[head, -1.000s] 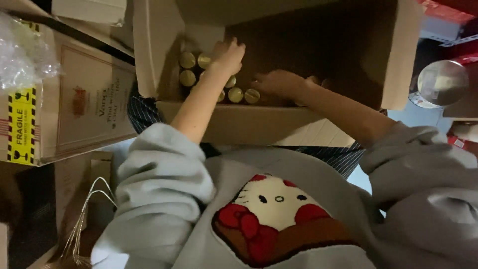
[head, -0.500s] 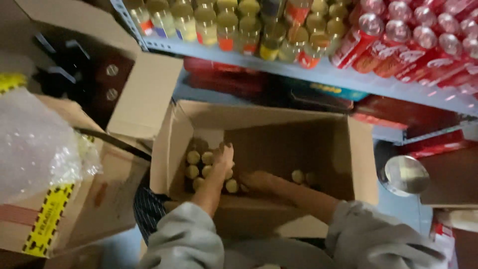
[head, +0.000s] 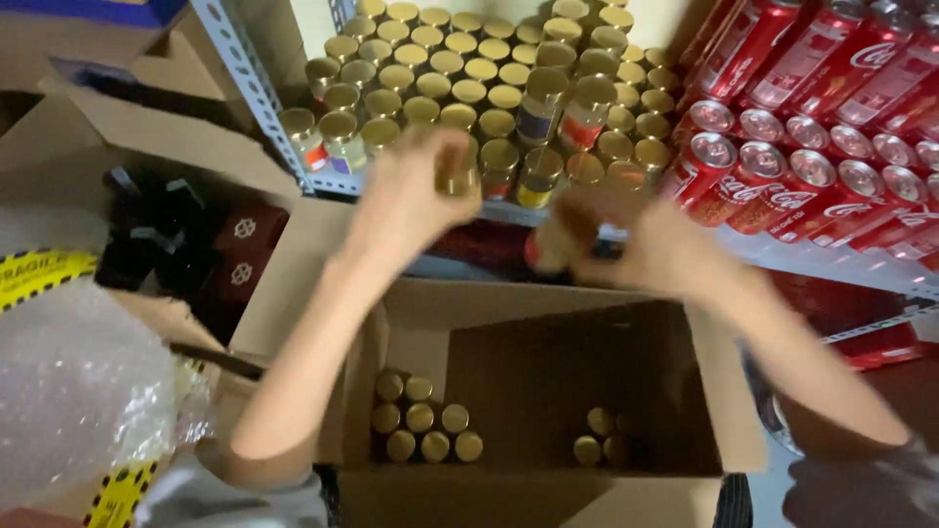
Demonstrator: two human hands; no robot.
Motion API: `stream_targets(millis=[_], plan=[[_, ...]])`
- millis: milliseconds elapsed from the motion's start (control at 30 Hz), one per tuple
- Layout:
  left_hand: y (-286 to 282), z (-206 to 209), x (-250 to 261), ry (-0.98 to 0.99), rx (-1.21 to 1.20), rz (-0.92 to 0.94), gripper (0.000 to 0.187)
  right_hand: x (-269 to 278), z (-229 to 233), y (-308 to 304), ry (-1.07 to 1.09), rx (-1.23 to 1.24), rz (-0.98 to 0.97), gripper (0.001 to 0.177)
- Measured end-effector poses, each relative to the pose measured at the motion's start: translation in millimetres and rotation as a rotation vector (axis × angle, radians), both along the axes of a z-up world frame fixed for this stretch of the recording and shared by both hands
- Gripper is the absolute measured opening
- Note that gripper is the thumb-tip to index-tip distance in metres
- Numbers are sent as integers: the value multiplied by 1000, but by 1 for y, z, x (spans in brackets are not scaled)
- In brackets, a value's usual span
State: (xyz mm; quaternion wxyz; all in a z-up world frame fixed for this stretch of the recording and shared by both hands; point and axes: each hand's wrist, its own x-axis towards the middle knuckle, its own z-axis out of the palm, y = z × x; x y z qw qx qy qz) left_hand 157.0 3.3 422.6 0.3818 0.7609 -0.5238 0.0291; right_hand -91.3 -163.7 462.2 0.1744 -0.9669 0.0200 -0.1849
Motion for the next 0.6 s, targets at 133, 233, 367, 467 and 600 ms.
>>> stream_targets(millis=[133, 233, 367, 467, 600], plan=[[-59, 61, 50, -47, -131, -84, 33, 22, 83, -63, 44, -158, -102, 48], [-120, 62, 89, -185, -112, 25, 49, 44, 101, -123, -2, -202, -248, 34], [-202, 46, 134, -94, -65, 39, 36, 88, 101, -192, 107, -305, -440, 49], [-249, 29, 156, -23, 4, 63, 41, 123, 105, -201, 406, -209, -684, 35], [-309, -12, 201, -173, -29, 26, 46, 153, 70, -276, 627, -257, -746, 32]])
